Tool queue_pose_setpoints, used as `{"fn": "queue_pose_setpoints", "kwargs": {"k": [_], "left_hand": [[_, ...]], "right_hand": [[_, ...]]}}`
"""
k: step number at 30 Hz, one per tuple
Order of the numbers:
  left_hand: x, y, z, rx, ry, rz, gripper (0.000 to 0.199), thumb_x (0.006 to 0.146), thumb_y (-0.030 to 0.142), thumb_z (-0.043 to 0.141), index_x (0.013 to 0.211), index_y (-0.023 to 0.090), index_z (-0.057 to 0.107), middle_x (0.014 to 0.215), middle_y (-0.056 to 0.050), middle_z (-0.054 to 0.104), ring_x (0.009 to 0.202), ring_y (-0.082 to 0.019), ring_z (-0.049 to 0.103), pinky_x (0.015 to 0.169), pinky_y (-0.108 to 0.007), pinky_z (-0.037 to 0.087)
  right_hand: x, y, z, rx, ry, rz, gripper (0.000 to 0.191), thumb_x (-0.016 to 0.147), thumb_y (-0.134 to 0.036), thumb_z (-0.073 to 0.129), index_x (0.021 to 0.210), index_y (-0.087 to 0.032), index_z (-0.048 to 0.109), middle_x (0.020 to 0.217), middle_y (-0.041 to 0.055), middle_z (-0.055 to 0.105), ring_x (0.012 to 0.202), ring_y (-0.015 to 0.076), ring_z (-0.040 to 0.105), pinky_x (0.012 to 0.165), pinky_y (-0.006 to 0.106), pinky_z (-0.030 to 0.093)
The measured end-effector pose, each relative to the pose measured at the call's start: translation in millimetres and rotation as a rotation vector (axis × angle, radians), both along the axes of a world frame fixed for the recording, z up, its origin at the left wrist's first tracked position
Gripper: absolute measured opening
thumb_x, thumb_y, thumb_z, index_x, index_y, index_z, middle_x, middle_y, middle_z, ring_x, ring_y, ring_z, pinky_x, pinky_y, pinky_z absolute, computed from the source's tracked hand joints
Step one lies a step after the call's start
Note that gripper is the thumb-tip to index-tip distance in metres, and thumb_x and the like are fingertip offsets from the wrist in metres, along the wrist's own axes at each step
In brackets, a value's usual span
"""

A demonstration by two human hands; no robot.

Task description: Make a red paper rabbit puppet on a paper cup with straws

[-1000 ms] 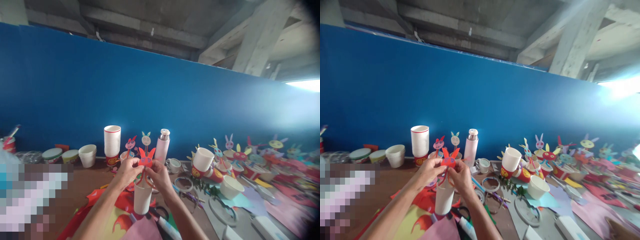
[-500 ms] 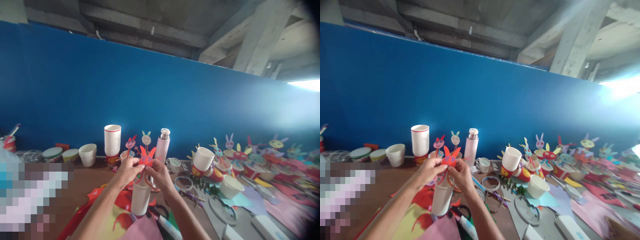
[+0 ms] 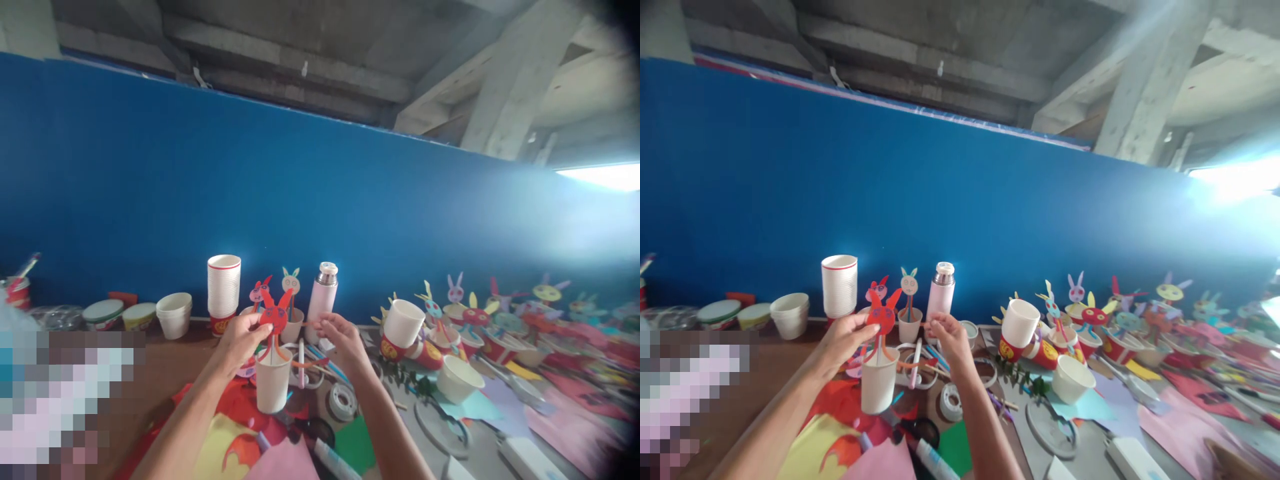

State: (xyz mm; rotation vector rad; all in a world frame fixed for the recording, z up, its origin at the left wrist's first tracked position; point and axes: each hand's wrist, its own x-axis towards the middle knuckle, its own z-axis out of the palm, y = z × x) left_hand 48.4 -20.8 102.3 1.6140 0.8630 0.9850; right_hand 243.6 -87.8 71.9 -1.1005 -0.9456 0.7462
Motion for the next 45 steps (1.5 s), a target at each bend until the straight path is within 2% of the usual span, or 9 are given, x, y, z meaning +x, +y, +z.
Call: {"fn": "queue_pose_setpoints", "kwargs": {"k": [5,10,14,19,23,29,33,39,45], "left_hand": [[-18.2,12.9,2.5,-0.040,-0.068,0.055,0.027,0.062,0.035,0.061,0.074,0.012,0.065,0.060,-0.002,0.064,0.054,-0.014,0.056,0.052,-0.022,0.041],[-27.3,19.9,0.6,-0.058,-0.101,0.085,0.023,0.061,0.036,0.062,0.065,0.013,0.063,0.047,0.002,0.057,0.041,-0.010,0.047,0.042,-0.020,0.034],[-19.3,15.6,-0.7,-0.049,-0.091,0.049,0.021,0.065,0.033,0.059,0.069,0.013,0.063,0.054,0.000,0.062,0.049,-0.012,0.053,0.048,-0.020,0.038],[0.6,7.0,-8.5,0.020,-0.054,-0.012,0.025,0.067,0.032,0.056,0.079,0.012,0.066,0.067,-0.003,0.066,0.062,-0.016,0.058,0.058,-0.023,0.044],[12.7,-1.9,-11.1,0.026,-0.058,-0.112,0.025,0.070,0.030,0.054,0.083,0.012,0.066,0.070,-0.004,0.067,0.068,-0.018,0.060,0.065,-0.025,0.046],[21.4,-16.6,-6.0,0.041,-0.077,-0.174,0.025,0.072,0.027,0.053,0.087,0.013,0.066,0.071,-0.002,0.068,0.067,-0.016,0.060,0.064,-0.023,0.045],[23.5,-18.9,-5.5,-0.031,-0.098,-0.203,0.025,0.070,0.026,0.056,0.087,0.011,0.066,0.066,-0.001,0.066,0.062,-0.015,0.058,0.060,-0.022,0.044],[24.8,-14.7,-9.5,-0.182,-0.180,-0.281,0.025,0.067,0.025,0.060,0.085,0.010,0.067,0.066,-0.003,0.067,0.063,-0.014,0.059,0.063,-0.022,0.043],[26.6,-11.2,-17.8,-0.141,-0.133,-0.243,0.024,0.068,0.023,0.059,0.087,0.009,0.066,0.068,-0.005,0.067,0.063,-0.015,0.058,0.062,-0.023,0.043]], "right_hand": [[2.1,-2.3,0.0,-0.027,-0.013,-0.049,0.040,0.059,-0.047,0.066,0.078,-0.013,0.063,0.068,0.0063,0.066,0.059,0.0148,0.058,0.056,0.027,0.045],[-7.1,0.7,-2.4,-0.020,-0.037,-0.014,0.038,0.061,-0.047,0.065,0.078,-0.012,0.064,0.066,0.0053,0.065,0.058,0.0144,0.057,0.057,0.026,0.044],[-14.9,1.5,-3.4,0.003,-0.103,-0.025,0.029,0.067,-0.040,0.061,0.078,-0.013,0.064,0.065,0.0036,0.063,0.061,0.0150,0.056,0.058,0.026,0.043],[-32.2,-6.8,7.9,-0.012,-0.410,-0.116,0.021,0.075,-0.033,0.052,0.077,-0.018,0.067,0.073,0.0032,0.064,0.068,0.0169,0.055,0.063,0.026,0.041],[-43.1,-12.4,15.6,-0.051,-0.537,-0.100,0.019,0.075,-0.031,0.053,0.079,-0.019,0.069,0.076,0.0036,0.064,0.072,0.0176,0.055,0.066,0.025,0.040],[-47.7,-11.7,13.5,-0.122,-0.512,-0.011,0.019,0.073,-0.029,0.055,0.070,-0.014,0.066,0.060,-0.0010,0.058,0.057,0.0117,0.048,0.054,0.020,0.035],[-44.1,-6.1,6.8,-0.140,-0.429,0.022,0.021,0.071,-0.030,0.055,0.065,-0.011,0.062,0.054,-0.0022,0.051,0.051,0.0089,0.041,0.049,0.019,0.032],[-41.0,-4.6,6.6,-0.131,-0.458,0.006,0.019,0.071,-0.028,0.053,0.067,-0.012,0.062,0.056,-0.0017,0.051,0.051,0.0089,0.040,0.050,0.019,0.033],[-43.1,-8.0,10.0,-0.142,-0.560,-0.057,0.018,0.070,-0.024,0.051,0.059,-0.013,0.059,0.051,-0.0041,0.043,0.051,0.0084,0.036,0.050,0.018,0.031]]}}
